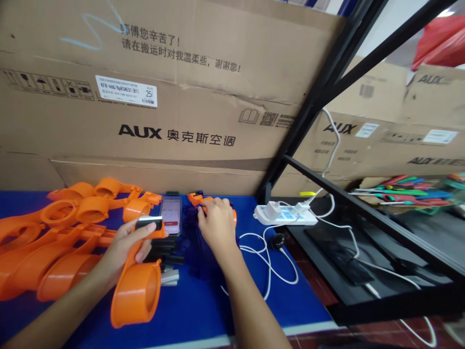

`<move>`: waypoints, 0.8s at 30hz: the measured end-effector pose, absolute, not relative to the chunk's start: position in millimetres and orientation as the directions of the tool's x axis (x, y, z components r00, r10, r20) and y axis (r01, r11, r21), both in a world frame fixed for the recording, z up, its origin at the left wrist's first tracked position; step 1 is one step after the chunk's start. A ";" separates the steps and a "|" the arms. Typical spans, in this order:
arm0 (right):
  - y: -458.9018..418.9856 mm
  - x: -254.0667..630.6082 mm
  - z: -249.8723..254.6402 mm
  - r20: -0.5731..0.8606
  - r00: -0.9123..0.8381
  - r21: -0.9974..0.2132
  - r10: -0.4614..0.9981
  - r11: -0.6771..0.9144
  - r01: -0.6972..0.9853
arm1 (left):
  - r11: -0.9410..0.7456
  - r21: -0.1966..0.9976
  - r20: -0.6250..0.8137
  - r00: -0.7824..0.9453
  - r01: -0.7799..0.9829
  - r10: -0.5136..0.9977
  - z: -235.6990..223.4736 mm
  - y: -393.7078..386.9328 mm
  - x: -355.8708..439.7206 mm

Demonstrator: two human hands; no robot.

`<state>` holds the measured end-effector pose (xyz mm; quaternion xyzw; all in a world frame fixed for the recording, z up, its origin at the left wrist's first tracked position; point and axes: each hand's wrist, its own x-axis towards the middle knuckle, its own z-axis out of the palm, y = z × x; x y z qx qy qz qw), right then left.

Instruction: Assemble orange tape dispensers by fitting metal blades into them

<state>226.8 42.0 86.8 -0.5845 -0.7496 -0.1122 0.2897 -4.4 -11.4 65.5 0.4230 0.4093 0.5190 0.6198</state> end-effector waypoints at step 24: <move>-1.4 181.9 87.3 0.617 -0.432 -0.454 0.658 0.746 0.487 | 0.059 0.959 -0.019 0.144 -0.278 0.989 61.3 -7.6 -1.5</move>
